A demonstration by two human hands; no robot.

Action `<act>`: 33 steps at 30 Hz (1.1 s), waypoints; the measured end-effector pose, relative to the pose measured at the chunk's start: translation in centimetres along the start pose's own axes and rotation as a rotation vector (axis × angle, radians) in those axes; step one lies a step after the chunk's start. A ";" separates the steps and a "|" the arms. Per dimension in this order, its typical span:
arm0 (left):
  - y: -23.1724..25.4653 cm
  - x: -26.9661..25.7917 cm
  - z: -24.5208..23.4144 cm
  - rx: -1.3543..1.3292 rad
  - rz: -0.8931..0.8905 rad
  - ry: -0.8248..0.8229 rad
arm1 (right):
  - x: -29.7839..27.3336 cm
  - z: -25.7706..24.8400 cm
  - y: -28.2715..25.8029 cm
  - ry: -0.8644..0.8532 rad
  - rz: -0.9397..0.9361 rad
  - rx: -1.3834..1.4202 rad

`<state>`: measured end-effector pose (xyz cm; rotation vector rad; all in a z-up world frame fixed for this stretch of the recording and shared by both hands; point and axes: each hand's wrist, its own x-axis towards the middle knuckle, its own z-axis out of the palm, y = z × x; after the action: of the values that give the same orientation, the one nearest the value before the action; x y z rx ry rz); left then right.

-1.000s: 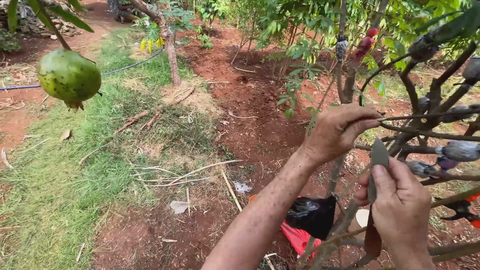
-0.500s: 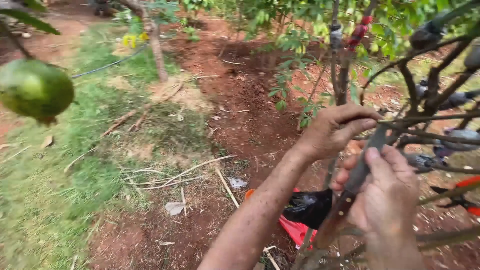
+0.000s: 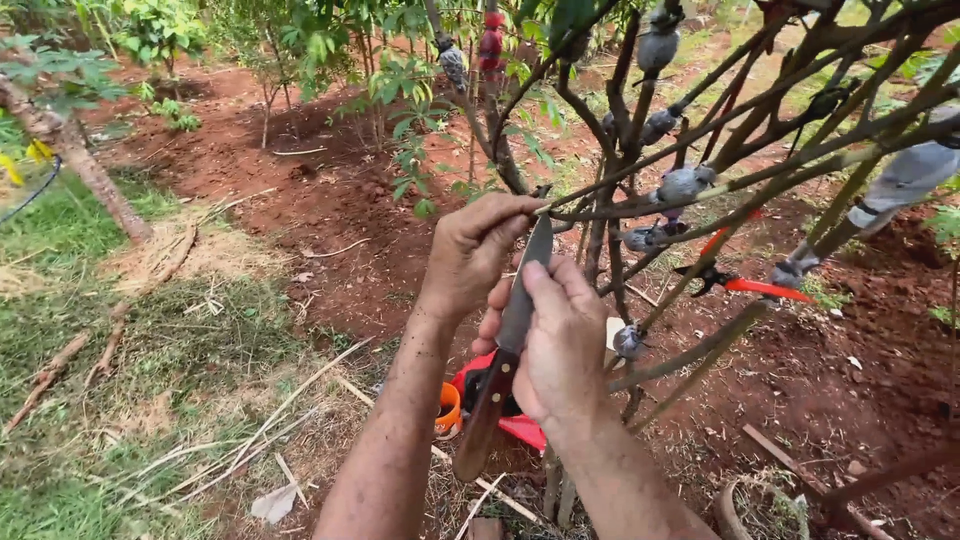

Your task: Using a knife to carefully scrape the outer bark from a plant branch in preparation for air layering.

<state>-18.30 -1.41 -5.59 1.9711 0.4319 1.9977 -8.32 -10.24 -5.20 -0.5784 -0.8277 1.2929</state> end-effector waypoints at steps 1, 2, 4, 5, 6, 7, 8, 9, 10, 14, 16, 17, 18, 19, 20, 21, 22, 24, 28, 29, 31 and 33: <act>0.0 0.0 0.0 0.005 0.000 -0.004 | 0.0 0.0 0.0 -0.003 0.001 0.004; 0.0 0.0 0.0 -0.001 0.003 -0.009 | 0.0 0.1 -0.1 0.002 -0.005 0.005; -0.1 0.0 -0.1 -0.008 -0.001 -0.010 | -0.1 0.5 -0.2 -0.015 0.007 0.028; -0.3 0.0 -0.2 -0.012 0.000 -0.016 | 0.0 0.6 0.0 -0.011 0.002 0.030; -0.4 0.0 -0.3 -0.010 -0.006 -0.025 | 0.1 0.7 0.3 -0.006 0.000 0.041; -0.6 0.0 -0.4 -0.008 -0.011 -0.034 | 0.2 0.9 0.5 -0.001 -0.002 0.052; -0.3 0.0 -0.5 -0.011 -0.011 -0.039 | 0.0 1.2 0.5 0.003 -0.006 0.054; 0.0 0.0 -0.6 -0.010 -0.066 -0.038 | -0.1 1.5 0.4 0.023 0.011 0.068; 0.2 -0.1 -0.8 -0.009 -0.123 -0.037 | -0.3 1.9 0.4 0.045 0.029 0.082; 0.3 -0.1 -1.4 0.003 -0.172 -0.069 | -0.3 2.9 0.8 0.057 0.045 0.140; 0.6 -0.1 -1.6 0.006 -0.216 -0.098 | -0.1 3.3 1.4 0.081 0.034 0.182; 0.6 0.0 -1.7 0.005 -0.215 -0.102 | -0.1 3.5 1.5 0.084 0.032 0.184; 0.6 0.1 -1.8 0.011 -0.234 -0.111 | 0.0 3.7 1.6 0.092 0.026 0.197; 0.6 0.2 -2.0 0.017 -0.252 -0.121 | 0.0 3.9 1.7 0.100 0.021 0.210; 0.5 0.2 -2.1 0.016 -0.253 -0.123 | -0.1 3.9 1.6 0.101 0.021 0.211; 0.3 0.2 -2.2 0.004 -0.257 -0.122 | -0.2 3.9 1.5 0.102 0.036 0.206; 0.1 0.4 -2.3 -0.007 -0.258 -0.119 | -0.2 3.9 1.3 0.100 0.050 0.200; -0.5 0.2 -2.4 -0.007 -0.256 -0.123 | -0.2 4.0 1.2 0.100 0.062 0.204; -1.0 -0.1 -2.6 -0.012 -0.271 -0.120 | 0.2 4.3 1.4 0.109 0.117 0.259; -1.2 -0.2 -2.6 -0.013 -0.272 -0.125 | 0.2 4.3 1.4 0.112 0.114 0.261; -1.5 -0.1 -2.8 -0.025 -0.308 -0.122 | 0.2 4.5 1.3 0.108 0.141 0.301; -1.5 0.0 -2.9 -0.031 -0.316 -0.116 | 0.3 4.5 1.4 0.099 0.143 0.310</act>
<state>-21.14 -0.02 -6.22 1.8552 0.6359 1.6775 -12.79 -10.02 -3.54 -0.4551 -0.4972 1.4772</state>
